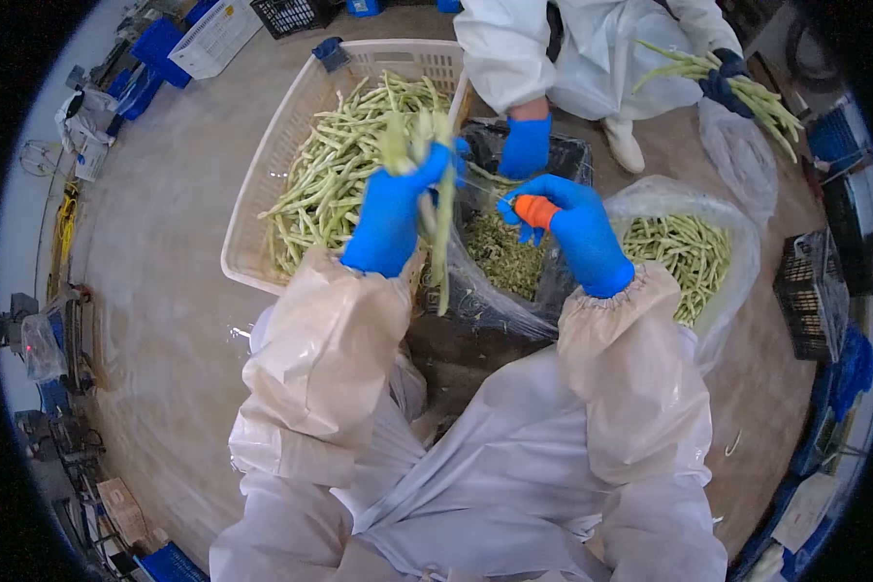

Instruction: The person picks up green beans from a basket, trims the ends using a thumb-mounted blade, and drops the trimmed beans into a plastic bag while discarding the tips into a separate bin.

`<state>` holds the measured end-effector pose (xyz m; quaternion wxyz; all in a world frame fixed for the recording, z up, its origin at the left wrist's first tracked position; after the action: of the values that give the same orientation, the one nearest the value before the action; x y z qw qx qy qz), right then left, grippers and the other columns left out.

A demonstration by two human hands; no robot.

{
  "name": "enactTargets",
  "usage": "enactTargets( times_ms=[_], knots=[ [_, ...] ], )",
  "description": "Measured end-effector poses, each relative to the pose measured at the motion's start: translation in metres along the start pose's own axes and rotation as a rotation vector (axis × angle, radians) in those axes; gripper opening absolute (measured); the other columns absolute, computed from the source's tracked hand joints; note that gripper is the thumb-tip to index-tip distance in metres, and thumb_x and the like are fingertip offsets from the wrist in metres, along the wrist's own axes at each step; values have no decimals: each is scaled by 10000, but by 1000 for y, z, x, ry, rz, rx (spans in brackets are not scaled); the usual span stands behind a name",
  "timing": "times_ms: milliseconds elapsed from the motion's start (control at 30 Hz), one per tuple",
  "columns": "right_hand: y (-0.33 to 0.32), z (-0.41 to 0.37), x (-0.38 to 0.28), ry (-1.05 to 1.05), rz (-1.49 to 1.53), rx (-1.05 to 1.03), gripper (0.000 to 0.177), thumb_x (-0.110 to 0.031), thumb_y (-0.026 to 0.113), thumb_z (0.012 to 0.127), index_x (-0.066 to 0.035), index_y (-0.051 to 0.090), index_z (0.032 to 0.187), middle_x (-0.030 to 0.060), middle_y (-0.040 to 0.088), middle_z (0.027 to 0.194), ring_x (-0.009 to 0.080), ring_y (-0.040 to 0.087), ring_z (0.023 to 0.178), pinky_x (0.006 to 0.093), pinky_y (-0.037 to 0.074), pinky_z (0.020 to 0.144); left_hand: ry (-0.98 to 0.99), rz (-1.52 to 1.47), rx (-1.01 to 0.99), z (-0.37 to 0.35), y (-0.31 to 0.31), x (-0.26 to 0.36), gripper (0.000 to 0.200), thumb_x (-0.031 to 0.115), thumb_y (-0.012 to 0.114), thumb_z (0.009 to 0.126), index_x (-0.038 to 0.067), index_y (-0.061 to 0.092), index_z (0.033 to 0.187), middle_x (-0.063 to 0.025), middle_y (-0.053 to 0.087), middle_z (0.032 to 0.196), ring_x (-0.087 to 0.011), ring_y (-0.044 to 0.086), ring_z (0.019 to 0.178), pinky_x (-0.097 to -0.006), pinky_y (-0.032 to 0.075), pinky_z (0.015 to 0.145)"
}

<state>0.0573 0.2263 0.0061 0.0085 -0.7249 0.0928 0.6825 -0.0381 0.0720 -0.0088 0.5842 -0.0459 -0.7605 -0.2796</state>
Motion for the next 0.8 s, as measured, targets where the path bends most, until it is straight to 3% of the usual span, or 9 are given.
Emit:
enactTargets(
  times_ms=[100, 233, 333, 433, 500, 533, 733, 800],
  knots=[
    [-26, 5, 11, -79, -419, 95, 179, -97, 591, 806, -18, 644, 957, 112, 658, 847, 187, 611, 712, 310, 490, 635, 144, -204, 70, 15, -44, 32, 382, 236, 574, 901, 19, 509, 1209, -61, 591, 1030, -162, 566, 946, -290, 465, 823],
    [-63, 1, -1, -144, -1103, 367, 241, -68, 618, 771, -48, 649, 1009, 148, 649, 856, 217, 623, 756, 333, 495, 707, 337, -358, 294, 11, -103, 71, 364, 229, 574, 904, 19, 507, 1194, -82, 585, 1059, -195, 555, 987, -329, 466, 867],
    [-36, -10, -30, -637, -1050, 336, 263, -61, 604, 780, -56, 653, 1038, 137, 658, 893, 199, 618, 803, 318, 480, 761, 381, -411, 339, 6, -112, 80, 335, 217, 612, 880, 46, 536, 1158, -76, 577, 1039, -183, 563, 941, -315, 479, 814],
    [-12, 0, -10, -271, -436, 140, 280, -70, 575, 816, -54, 641, 1088, 118, 659, 965, 175, 607, 877, 302, 464, 812, 373, -391, 314, 9, -103, 72, 343, 225, 612, 880, 45, 532, 1160, -71, 573, 1040, -184, 562, 948, -309, 480, 809],
    [14, 1, 0, -166, -342, -32, 282, -77, 567, 831, -36, 629, 1103, 110, 653, 1010, 160, 595, 915, 295, 462, 819, 324, -377, 289, 8, -88, 63, 346, 230, 612, 880, 46, 529, 1162, -64, 572, 1037, -184, 562, 952, -304, 480, 802],
    [25, -1, 7, -113, -293, -115, 283, -81, 564, 839, -28, 623, 1111, 106, 649, 1032, 152, 589, 934, 292, 461, 822, 313, -400, 308, 5, -81, 59, 341, 206, 604, 883, 12, 524, 1153, -106, 573, 1065, -209, 565, 987, -331, 469, 894],
    [70, -8, 46, 151, 219, -231, 286, -124, 557, 869, 18, 610, 1111, 112, 658, 1012, 145, 614, 865, 263, 473, 737, 275, -494, 289, 14, -75, 43, 317, 209, 609, 880, 38, 537, 1137, -76, 584, 1041, -207, 572, 973, -312, 483, 840],
    [76, -13, 40, 200, 170, -280, 290, -141, 549, 879, 24, 606, 1111, 103, 660, 991, 136, 618, 837, 247, 463, 689, 270, -503, 303, 14, -77, 41, 301, 214, 611, 880, 53, 544, 1125, -63, 589, 1023, -206, 576, 959, -306, 484, 820]
  ],
)
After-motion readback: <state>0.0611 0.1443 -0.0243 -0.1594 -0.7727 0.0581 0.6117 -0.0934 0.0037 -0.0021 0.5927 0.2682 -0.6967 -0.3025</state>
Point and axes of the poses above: each hand's wrist, its own z-axis towards the middle knuckle, its own y-axis out of the palm, x = y × z, the point moved 9 cm from there along z, towards the middle knuckle
